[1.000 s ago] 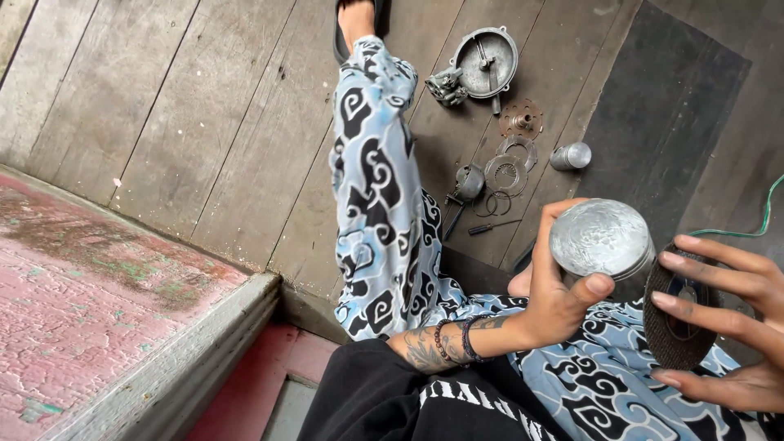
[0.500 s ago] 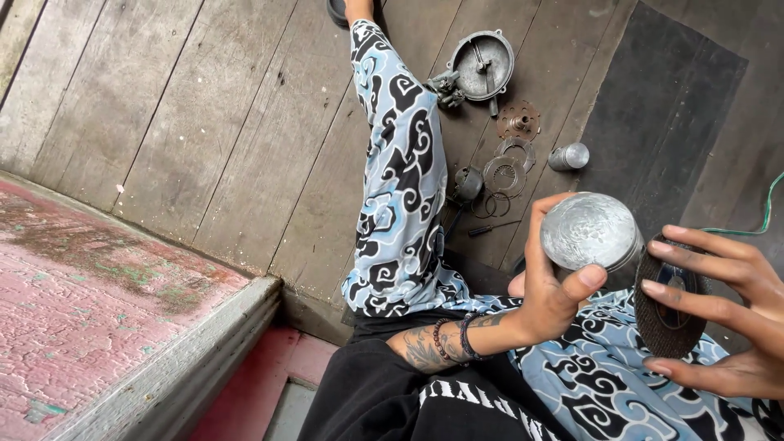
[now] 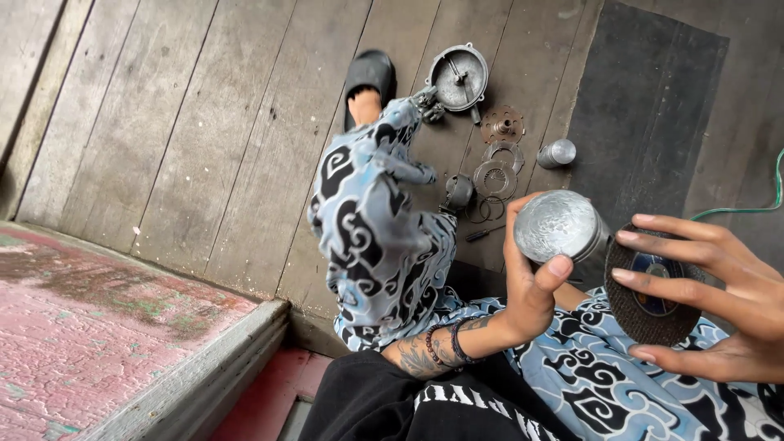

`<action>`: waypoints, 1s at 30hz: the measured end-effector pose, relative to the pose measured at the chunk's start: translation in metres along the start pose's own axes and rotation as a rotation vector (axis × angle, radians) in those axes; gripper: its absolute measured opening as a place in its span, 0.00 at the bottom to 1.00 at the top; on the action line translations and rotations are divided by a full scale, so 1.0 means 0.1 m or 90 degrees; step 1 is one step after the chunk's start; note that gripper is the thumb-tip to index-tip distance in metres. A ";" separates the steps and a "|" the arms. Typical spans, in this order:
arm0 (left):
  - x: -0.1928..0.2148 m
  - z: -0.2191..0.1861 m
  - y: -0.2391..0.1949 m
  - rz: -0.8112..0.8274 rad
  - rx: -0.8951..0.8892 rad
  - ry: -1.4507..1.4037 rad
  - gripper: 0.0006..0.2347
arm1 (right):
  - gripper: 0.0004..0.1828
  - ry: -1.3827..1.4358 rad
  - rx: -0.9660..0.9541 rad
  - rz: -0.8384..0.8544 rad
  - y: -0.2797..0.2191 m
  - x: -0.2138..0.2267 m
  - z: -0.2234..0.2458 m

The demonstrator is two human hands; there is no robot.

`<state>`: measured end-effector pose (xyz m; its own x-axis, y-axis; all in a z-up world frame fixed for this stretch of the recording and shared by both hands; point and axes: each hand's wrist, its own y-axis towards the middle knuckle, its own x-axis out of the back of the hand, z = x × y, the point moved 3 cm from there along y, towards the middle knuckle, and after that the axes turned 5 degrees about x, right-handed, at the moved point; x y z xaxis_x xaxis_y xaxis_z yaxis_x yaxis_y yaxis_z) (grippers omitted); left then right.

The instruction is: Inspecting and cleaning a motorcycle piston using a grinding disc while sitting on a wooden floor.

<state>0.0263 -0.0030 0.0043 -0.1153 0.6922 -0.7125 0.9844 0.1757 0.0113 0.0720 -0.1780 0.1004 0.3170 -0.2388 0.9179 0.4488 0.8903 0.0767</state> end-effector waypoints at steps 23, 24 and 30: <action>-0.04 -0.03 -0.21 0.046 0.042 -0.279 0.30 | 0.31 0.013 0.132 -0.147 0.27 -0.07 0.42; -0.06 -0.06 -0.21 0.070 0.049 -0.301 0.30 | 0.29 -0.013 0.158 -0.144 0.31 -0.04 0.49; -0.03 -0.29 -0.23 0.068 -0.015 -0.261 0.32 | 0.18 0.016 0.248 -0.203 0.48 0.09 0.73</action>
<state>-0.0002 0.0113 0.0270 0.0542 0.3720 -0.9266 0.9840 0.1376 0.1128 0.0359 -0.1093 0.1407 0.2376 -0.5274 0.8157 0.1831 0.8490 0.4956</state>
